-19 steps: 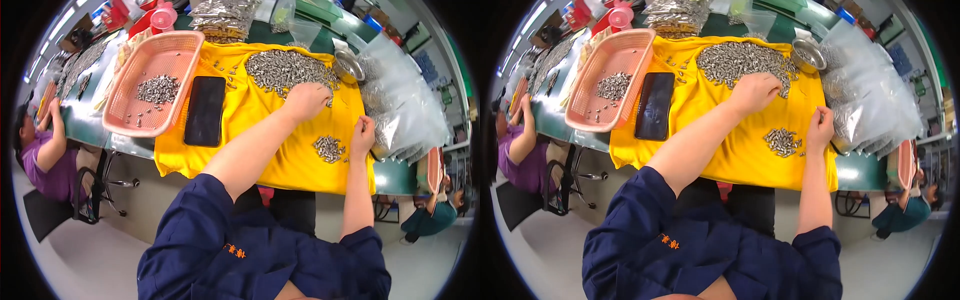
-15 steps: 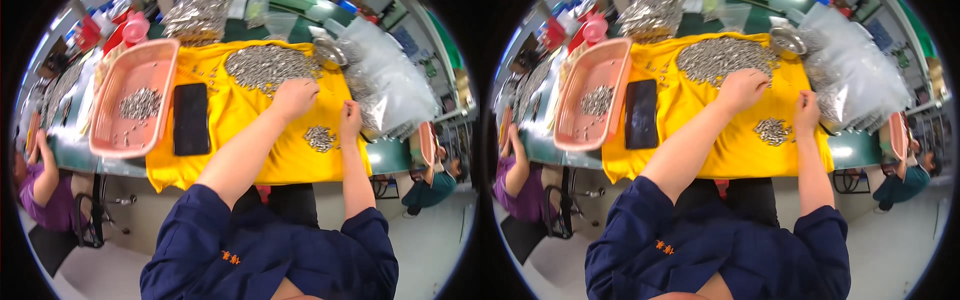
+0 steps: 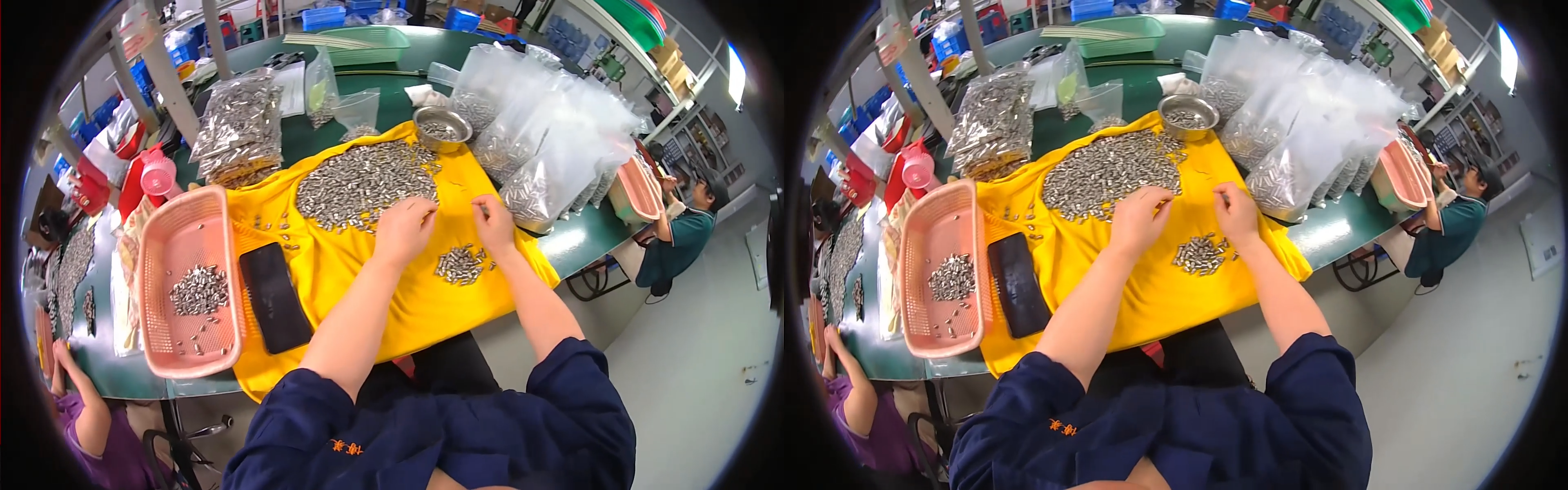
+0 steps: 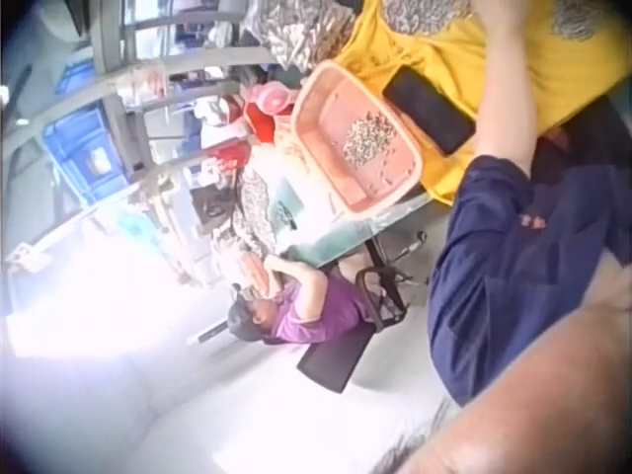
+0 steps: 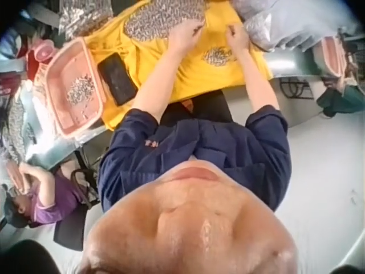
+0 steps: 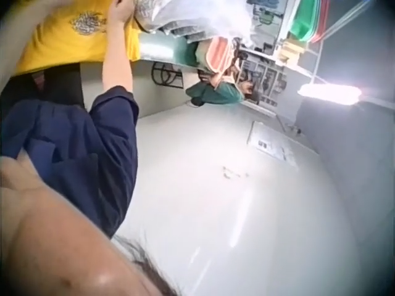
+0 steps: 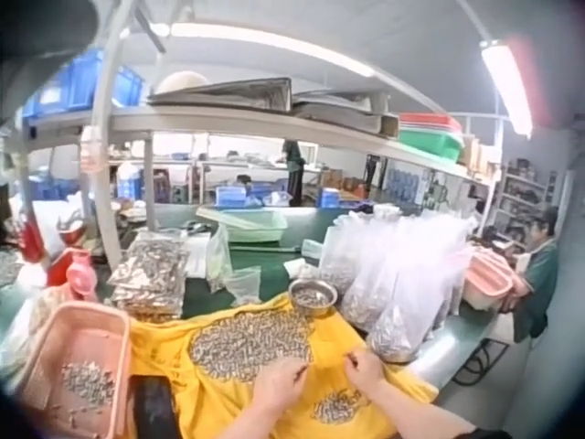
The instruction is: Sorting small metal hardware components by hand on a workbench.
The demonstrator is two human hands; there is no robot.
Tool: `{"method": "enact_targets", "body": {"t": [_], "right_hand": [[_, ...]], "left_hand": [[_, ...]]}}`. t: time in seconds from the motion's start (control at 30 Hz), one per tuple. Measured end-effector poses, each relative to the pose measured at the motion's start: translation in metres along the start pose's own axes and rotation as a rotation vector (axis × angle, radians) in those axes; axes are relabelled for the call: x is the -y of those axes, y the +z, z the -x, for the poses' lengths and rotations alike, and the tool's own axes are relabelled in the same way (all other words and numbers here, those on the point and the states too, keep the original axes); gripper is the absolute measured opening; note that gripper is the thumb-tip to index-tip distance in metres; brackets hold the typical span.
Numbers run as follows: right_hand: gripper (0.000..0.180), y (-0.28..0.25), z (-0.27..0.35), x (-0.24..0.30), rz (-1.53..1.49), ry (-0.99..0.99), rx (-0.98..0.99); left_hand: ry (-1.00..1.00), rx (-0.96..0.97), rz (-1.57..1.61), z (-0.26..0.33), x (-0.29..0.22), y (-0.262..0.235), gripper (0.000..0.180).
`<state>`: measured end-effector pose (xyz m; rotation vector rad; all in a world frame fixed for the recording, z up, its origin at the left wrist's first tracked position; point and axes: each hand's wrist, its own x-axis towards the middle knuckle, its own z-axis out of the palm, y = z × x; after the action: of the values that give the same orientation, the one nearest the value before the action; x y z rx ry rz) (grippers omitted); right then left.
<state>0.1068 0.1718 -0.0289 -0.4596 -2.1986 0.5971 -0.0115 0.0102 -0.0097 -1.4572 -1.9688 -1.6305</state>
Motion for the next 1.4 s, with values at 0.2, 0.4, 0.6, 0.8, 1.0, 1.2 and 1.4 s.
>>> {"method": "enact_targets", "body": {"t": [0.2,0.4,0.6,0.8,1.0,1.2,1.4], "right_hand": [[0.009,-0.013,-0.021,0.022,-0.210,0.035,0.116],[0.007,0.010,-0.055,0.039,-0.690,0.012,0.071],[0.007,0.009,-0.046,0.036,-0.704,0.001,0.074],[0.007,0.009,-0.034,0.036,-0.755,0.082,0.120],[0.007,0.006,-0.035,0.036,-0.708,0.040,0.154],[0.007,0.009,-0.045,0.019,-0.860,0.197,0.163],[0.009,-0.003,-0.062,0.066,-1.018,0.301,0.370]], "left_hand": [[0.102,0.107,-0.095,0.000,0.001,0.000,0.011],[0.182,0.070,-0.292,-0.003,0.004,0.004,0.012],[0.238,0.066,-0.451,-0.003,-0.002,0.006,0.016],[0.251,0.057,-0.570,0.000,-0.007,0.008,0.016],[-0.084,-0.030,-0.384,0.000,0.000,0.005,0.013],[-0.593,-0.294,0.453,-0.021,0.005,0.006,0.013],[-0.850,-0.242,0.740,-0.009,0.000,0.002,0.018]]}}
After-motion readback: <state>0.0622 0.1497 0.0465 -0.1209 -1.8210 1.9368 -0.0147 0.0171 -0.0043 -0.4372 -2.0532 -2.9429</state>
